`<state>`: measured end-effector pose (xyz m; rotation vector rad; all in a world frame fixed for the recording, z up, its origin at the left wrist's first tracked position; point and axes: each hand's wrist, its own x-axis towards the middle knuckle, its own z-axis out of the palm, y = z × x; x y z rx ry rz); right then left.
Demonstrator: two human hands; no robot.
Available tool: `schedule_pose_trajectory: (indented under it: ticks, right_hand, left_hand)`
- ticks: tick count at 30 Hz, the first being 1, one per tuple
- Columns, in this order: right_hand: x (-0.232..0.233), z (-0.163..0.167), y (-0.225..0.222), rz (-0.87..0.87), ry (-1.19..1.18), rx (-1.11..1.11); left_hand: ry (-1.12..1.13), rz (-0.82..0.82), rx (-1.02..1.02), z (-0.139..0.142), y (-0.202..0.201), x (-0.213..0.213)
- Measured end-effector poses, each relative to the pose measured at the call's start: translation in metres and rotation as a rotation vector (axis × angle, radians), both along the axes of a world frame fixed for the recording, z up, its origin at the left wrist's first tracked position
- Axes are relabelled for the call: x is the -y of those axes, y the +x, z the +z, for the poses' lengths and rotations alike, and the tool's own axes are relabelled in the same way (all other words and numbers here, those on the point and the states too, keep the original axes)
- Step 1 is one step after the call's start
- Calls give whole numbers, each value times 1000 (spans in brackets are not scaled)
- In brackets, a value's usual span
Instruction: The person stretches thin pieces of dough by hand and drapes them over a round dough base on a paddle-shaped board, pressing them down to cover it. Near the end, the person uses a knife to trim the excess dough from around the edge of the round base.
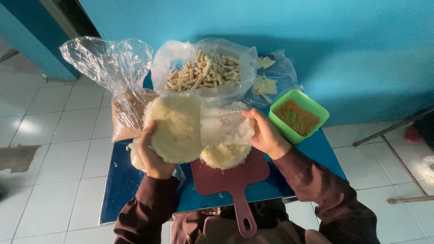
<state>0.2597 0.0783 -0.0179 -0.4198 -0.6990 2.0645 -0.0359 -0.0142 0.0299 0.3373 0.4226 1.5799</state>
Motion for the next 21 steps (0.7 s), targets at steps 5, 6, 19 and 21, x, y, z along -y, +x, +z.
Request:
schedule_pose_trajectory:
  ticks: [5, 6, 19, 21]
  right_hand:
    - [8, 21, -4, -59, 28, -20]
    - [7, 27, -4, -80, 28, 4]
    - [-4, 40, 4, -169, 51, 58]
    - [3, 46, 3, -191, 150, 90]
  left_hand:
    - [8, 58, 25, 5, -2, 1]
    - [26, 74, 22, 6, -2, 0]
    - [113, 210, -38, 15, -7, 4]
    - [102, 211, -52, 14, -6, 5]
